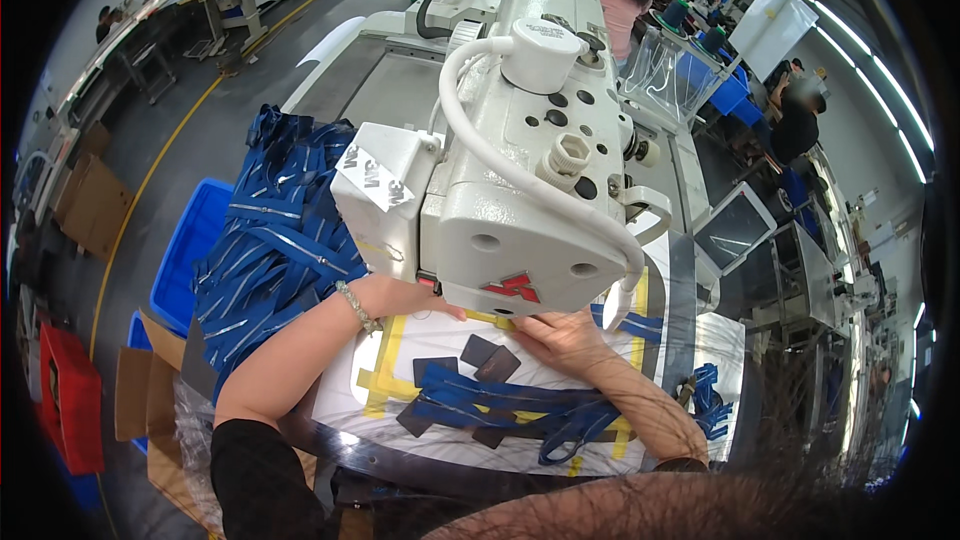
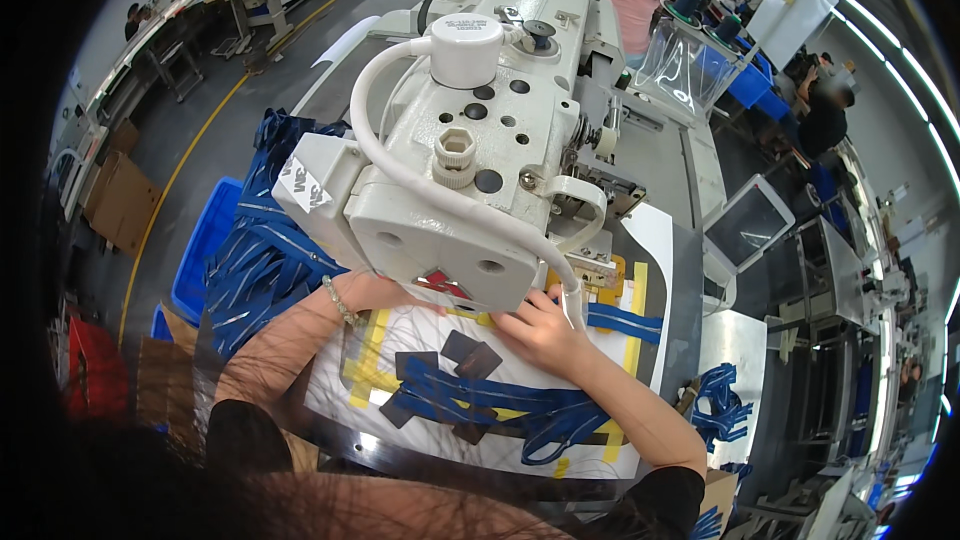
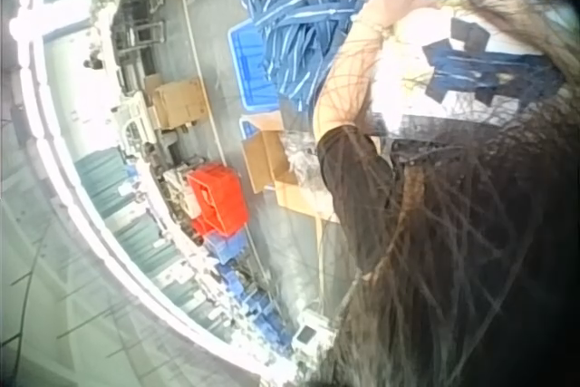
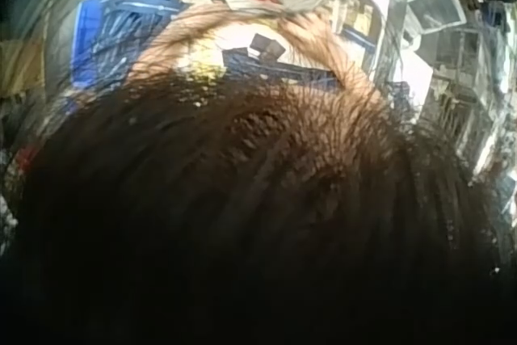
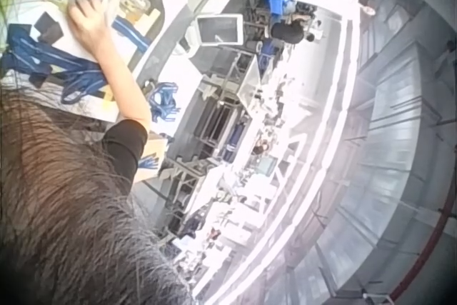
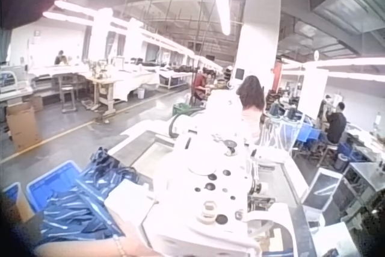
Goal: Operating an industrial sewing machine to stitch blue fabric strips onto a white base material.
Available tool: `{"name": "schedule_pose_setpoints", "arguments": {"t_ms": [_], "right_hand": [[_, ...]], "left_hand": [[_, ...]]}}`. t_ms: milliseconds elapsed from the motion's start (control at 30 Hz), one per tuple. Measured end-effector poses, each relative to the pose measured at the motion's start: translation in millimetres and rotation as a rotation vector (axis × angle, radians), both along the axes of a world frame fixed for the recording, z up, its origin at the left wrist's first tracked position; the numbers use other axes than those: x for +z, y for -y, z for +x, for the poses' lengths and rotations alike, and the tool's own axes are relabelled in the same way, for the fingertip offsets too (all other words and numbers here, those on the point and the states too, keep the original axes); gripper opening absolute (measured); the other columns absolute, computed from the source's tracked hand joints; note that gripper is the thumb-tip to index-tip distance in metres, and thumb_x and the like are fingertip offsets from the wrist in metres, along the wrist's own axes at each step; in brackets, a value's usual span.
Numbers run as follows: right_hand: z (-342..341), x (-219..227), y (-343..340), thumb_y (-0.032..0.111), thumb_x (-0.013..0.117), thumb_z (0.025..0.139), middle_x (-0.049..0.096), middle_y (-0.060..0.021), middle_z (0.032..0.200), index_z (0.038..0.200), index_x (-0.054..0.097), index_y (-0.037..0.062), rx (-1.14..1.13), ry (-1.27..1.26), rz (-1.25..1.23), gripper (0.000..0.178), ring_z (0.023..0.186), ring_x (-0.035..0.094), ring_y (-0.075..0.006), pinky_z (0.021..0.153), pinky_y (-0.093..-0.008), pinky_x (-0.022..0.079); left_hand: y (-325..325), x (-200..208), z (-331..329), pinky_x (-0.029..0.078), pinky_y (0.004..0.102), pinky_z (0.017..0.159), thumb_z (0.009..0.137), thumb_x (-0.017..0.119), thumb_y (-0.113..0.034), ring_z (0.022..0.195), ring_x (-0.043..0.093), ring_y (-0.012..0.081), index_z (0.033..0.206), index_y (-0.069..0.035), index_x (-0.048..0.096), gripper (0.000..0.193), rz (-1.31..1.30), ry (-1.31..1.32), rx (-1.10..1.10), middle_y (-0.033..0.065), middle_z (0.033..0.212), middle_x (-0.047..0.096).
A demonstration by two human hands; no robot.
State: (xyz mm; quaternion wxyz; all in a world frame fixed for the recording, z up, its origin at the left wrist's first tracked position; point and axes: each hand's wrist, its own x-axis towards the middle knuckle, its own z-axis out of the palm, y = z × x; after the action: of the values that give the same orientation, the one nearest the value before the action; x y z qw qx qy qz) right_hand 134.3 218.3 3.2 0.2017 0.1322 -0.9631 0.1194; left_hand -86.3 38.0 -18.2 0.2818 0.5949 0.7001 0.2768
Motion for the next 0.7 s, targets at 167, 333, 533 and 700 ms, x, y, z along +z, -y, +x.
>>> {"name": "schedule_pose_setpoints", "arguments": {"t_ms": [167, 333, 533, 700], "right_hand": [[-2, 4, 1, 0.013, 0.077, 0.069, 0.063, -0.005, 0.102, 0.095, 0.065, 0.0072, 0.006, -0.018, 0.003, 0.029, 0.098, 0.059, -0.0259, 0.08, -0.0401, 0.04], [-5, 8, 4, 0.012, 0.078, 0.068, 0.063, -0.0063, 0.099, 0.091, 0.064, 0.0058, 0.019, -0.059, 0.009, 0.027, 0.096, 0.059, -0.0267, 0.077, -0.0384, 0.044], [4, 15, 8, 0.009, 0.077, 0.069, 0.062, -0.0068, 0.087, 0.078, 0.059, 0.0053, -0.081, -0.176, 0.073, 0.02, 0.079, 0.058, -0.025, 0.07, -0.0369, 0.045], [2, 18, 16, 0.01, 0.076, 0.072, 0.061, -0.0088, 0.081, 0.089, 0.064, 0.002, -0.158, -0.107, -0.062, 0.023, 0.071, 0.054, -0.0272, 0.075, -0.0392, 0.045]], "left_hand": [[2, -3, -1, 0.045, 0.0337, 0.096, 0.079, 0.07, -0.053, 0.109, 0.059, 0.0267, 0.122, -0.009, 0.062, 0.062, 0.075, 0.001, -0.004, 0.0119, 0.117, 0.065], [5, -7, 5, 0.044, 0.0353, 0.096, 0.079, 0.07, -0.053, 0.107, 0.059, 0.0291, 0.118, -0.007, 0.064, 0.061, 0.261, -0.072, 0.035, 0.0133, 0.113, 0.065], [18, 1, 29, 0.034, 0.0462, 0.104, 0.078, 0.066, -0.058, 0.12, 0.048, 0.0349, 0.123, -0.003, 0.057, 0.071, -0.009, -0.447, 0.117, 0.0188, 0.125, 0.055], [35, 12, 50, 0.026, 0.0497, 0.106, 0.077, 0.063, -0.057, 0.111, 0.052, 0.0324, 0.107, 0.004, 0.064, 0.068, 0.231, -0.765, 0.16, 0.0155, 0.109, 0.06]]}}
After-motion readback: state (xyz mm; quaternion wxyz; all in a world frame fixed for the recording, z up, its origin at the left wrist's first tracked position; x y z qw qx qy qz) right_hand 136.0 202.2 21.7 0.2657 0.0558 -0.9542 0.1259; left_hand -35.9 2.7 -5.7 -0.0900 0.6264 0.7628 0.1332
